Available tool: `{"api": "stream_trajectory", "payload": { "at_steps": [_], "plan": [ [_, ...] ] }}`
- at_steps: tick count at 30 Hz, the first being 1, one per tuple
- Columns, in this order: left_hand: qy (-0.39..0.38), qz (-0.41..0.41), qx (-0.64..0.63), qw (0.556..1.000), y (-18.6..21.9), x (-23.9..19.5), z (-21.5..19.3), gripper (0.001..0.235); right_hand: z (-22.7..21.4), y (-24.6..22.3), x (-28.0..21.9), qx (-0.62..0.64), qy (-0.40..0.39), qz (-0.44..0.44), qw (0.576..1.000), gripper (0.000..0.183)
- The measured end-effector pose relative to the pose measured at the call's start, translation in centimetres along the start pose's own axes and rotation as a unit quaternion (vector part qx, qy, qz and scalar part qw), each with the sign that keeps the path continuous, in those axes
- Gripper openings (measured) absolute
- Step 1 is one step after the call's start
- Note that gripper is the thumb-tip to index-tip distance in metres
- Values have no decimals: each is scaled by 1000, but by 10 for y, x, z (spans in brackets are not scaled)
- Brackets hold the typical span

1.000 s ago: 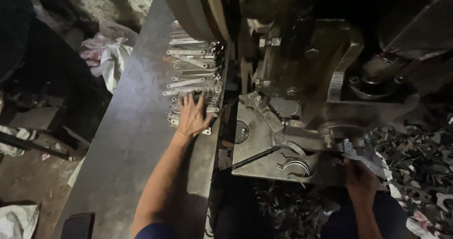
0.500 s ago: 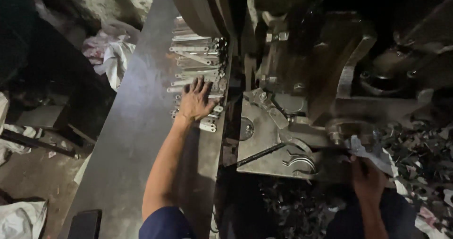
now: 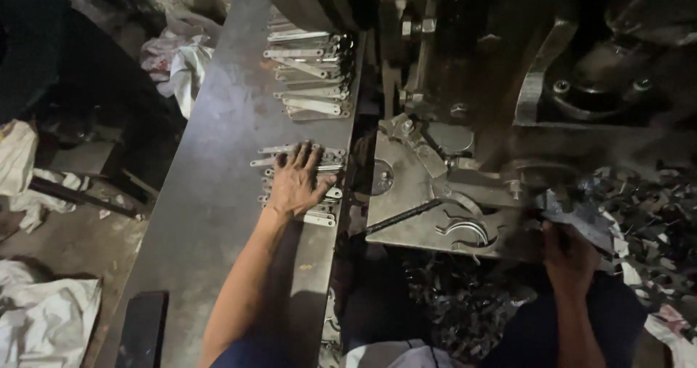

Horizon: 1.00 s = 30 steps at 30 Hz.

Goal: Operating a punch press machine to stamp small metal plates repeatedly.

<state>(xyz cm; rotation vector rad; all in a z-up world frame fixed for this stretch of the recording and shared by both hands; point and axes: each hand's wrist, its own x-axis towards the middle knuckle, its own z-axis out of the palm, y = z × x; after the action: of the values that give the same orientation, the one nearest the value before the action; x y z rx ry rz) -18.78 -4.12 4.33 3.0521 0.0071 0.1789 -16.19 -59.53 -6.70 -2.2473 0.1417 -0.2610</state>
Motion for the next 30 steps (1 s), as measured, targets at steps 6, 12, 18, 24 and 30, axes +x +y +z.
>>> {"api": "stream_trajectory", "payload": {
  "at_steps": [6, 12, 18, 24, 30],
  "plan": [
    [-18, -4, -12, 1000, 4, -8, 1, 80, 12, 22, 9, 66, 19, -25, 997, 28],
    [-32, -39, -19, 999, 26, -11, -16, 77, 4, 30, -1, -122, -1, -34, 992, 29],
    [1, -18, -14, 1000, 31, -46, -22, 77, 1, 11, 1, -31, 25, -123, 992, 31],
    [-24, -34, -14, 999, 55, -113, -43, 77, 8, 47, 6, -69, 40, -183, 980, 25],
    [-19, -2, -16, 1000, 60, -135, -47, 79, 11, 58, 12, -109, 65, -225, 966, 27]
  ]
}}
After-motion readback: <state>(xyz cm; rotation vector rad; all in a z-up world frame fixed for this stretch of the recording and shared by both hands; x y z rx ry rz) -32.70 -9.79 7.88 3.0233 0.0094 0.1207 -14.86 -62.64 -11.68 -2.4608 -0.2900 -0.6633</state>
